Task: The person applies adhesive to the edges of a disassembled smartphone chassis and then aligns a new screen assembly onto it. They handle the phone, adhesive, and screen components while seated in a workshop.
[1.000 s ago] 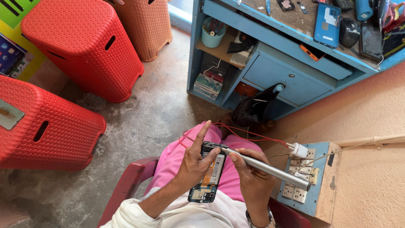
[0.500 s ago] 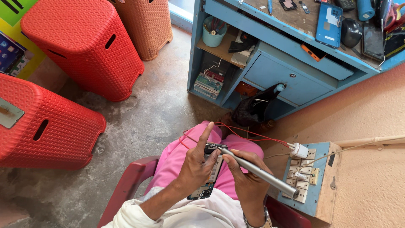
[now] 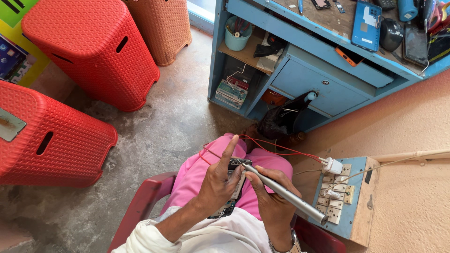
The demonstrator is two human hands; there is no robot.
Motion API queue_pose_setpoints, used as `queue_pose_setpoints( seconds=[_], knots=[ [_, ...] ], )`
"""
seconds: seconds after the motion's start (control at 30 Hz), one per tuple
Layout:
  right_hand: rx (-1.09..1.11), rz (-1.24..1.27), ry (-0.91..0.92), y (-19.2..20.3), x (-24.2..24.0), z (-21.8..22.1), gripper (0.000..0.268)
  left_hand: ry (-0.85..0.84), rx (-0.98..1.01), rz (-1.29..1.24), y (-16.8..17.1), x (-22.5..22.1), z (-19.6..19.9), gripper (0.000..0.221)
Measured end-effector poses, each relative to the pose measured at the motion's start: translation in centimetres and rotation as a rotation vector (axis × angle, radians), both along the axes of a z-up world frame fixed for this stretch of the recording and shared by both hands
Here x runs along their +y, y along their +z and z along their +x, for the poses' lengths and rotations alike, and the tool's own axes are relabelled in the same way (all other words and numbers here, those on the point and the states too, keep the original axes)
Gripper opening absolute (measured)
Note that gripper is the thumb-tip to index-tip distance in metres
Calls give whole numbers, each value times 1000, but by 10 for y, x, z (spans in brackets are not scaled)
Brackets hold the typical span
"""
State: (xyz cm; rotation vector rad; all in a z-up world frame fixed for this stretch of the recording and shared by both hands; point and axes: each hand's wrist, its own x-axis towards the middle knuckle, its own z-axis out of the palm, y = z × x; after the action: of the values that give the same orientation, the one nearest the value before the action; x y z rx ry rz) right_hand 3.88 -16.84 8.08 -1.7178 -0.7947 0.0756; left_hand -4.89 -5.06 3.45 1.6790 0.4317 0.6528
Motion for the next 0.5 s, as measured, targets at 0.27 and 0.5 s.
queue_pose_setpoints(
  seconds=[0.27,0.5],
  knots=[
    [12,-14,-13,-2,-1,0,24,-1,14,5,3,-1,0,75],
    [-30,-18,-3,-2,0,1,24,-1,5,27,2,-1,1,75]
  ],
)
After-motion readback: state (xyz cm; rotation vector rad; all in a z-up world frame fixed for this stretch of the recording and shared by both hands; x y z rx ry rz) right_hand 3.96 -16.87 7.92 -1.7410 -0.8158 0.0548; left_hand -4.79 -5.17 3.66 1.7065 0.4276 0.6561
